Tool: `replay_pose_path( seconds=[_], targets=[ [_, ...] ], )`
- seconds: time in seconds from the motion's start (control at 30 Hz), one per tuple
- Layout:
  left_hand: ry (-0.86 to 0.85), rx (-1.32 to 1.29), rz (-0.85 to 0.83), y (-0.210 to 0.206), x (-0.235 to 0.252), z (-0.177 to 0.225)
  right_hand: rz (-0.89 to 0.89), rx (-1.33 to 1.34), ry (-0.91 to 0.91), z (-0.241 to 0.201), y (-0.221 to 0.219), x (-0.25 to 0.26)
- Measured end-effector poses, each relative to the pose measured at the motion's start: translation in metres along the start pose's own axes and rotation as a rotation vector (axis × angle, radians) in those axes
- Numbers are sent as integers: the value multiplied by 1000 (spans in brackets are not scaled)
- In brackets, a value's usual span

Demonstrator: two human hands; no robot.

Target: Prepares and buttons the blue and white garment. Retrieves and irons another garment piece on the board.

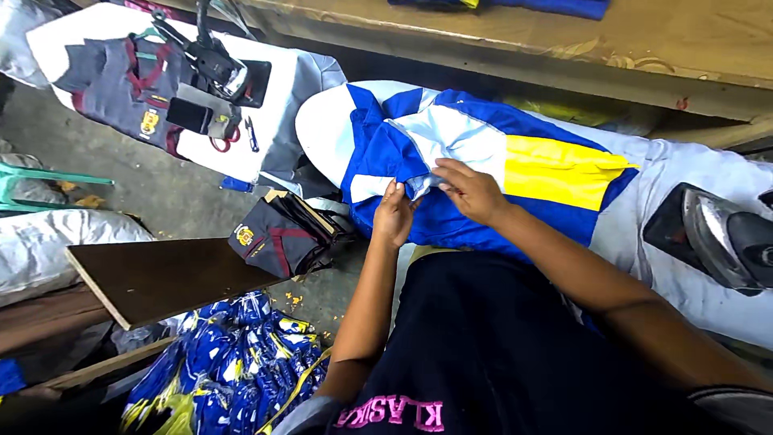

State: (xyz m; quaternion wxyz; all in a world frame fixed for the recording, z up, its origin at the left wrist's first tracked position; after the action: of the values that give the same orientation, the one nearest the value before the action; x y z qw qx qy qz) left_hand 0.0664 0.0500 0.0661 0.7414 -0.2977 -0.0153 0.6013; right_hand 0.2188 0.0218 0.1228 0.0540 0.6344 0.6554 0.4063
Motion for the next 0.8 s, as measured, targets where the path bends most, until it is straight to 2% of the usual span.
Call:
replay_pose_path(
  seconds=[0.1,0.2,0.3,0.47,0.57,0.63,0.8],
  targets=[
    [36,-10,80,8,-10,4,-93,39,48,-3,-29,10],
    [26,-140,245,30,-15,10,-190,65,35,-4,-50,4],
    [9,-285,300,43,-16,11,-282,85,55,-8,-68,-7],
    [-59,-148,276,41,-17,13,-62,40,122,-22,-55,-8],
    [-104,-4,218,33,-18,14,-66,-3,62,-17,-53,1],
    [-91,3,206,29,-18,12,-95,-4,57,-13,-57,2],
    [-26,-55,331,33,-14,10,-5,-73,120,-12,-61,-17]
  ],
)
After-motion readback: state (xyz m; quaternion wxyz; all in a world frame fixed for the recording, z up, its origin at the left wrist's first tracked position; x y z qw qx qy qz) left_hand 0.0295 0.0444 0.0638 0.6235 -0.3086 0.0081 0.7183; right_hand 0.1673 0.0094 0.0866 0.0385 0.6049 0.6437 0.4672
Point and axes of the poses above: each hand's wrist, its own x-axis towards the middle knuckle, its own y-axis out of the back of the hand, z = x × y, the point moved 9 cm from there along x, towards the middle knuckle
